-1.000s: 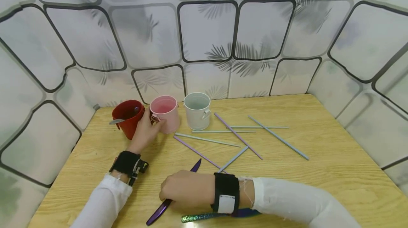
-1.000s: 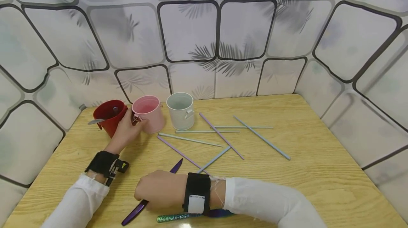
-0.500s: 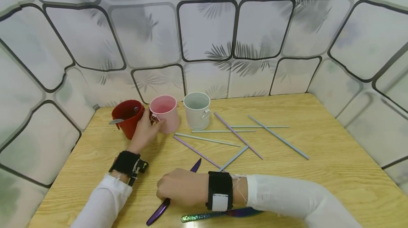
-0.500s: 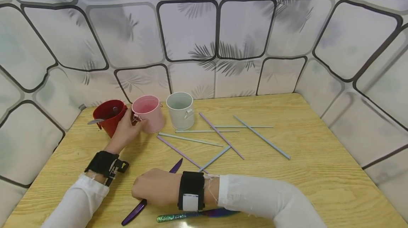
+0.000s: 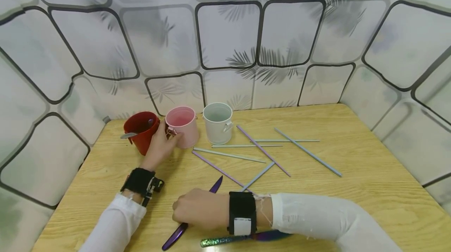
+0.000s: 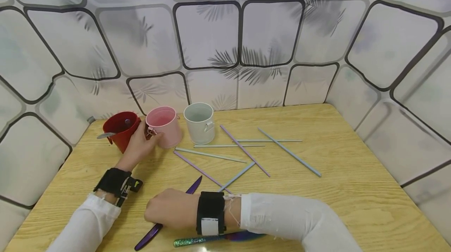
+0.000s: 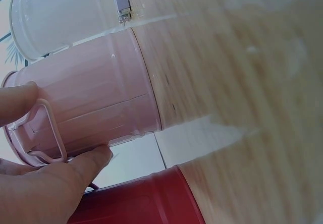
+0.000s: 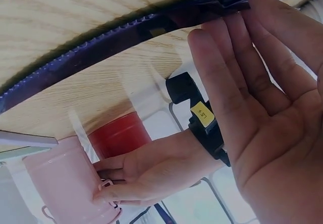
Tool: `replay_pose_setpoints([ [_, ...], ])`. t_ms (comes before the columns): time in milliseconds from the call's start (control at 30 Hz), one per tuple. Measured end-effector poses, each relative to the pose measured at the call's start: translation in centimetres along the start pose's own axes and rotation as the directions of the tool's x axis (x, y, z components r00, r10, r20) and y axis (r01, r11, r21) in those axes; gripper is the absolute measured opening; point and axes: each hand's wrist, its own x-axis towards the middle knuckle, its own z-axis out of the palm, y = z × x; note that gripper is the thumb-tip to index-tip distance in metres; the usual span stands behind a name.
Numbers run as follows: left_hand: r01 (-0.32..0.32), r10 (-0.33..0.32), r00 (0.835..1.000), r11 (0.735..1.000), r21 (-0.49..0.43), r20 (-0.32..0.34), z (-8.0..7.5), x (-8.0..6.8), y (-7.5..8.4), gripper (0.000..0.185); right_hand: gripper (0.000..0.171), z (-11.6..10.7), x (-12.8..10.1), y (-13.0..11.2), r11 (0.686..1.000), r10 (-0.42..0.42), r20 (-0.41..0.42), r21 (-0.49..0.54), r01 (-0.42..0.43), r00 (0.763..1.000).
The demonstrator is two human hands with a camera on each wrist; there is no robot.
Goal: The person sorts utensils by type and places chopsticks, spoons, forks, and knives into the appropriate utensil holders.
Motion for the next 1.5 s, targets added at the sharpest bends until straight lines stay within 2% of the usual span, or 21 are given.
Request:
replay_pose_setpoints([
  [400, 0.003, -0.003, 1.000, 1.000, -0.003, 0.000, 0.1, 0.1, 0.2, 0.075, 0.012, 0.2, 0.0, -0.6, 0.982, -0.044, 0.073, -0.178, 0.056, 0.996],
  [633, 0.006, -0.006, 1.000, 1.000, 0.003, -0.007, 0.1, 0.0, 0.2, 0.075, 0.013, 0.4, -0.2, -1.1, 0.968, -0.075, 0.066, -0.235, 0.088, 0.995],
  [967, 0.005, -0.005, 1.000, 1.000, 0.009, -0.013, 0.0, 0.0, 0.1, 0.074, 0.014, 0.4, -0.4, -1.2, 0.966, -0.090, 0.064, -0.236, 0.103, 0.994],
  [1200, -0.001, 0.001, 1.000, 1.000, 0.006, -0.010, 0.0, -0.1, 0.1, 0.072, 0.013, 0.4, -0.3, -1.1, 0.956, -0.085, 0.065, -0.274, 0.099, 0.994],
  [1500, 0.004, -0.003, 1.000, 1.000, 0.022, -0.005, -0.1, -0.2, 0.1, 0.071, 0.013, 0.3, 0.1, -1.0, 0.964, -0.077, 0.068, -0.250, 0.091, 0.995],
])
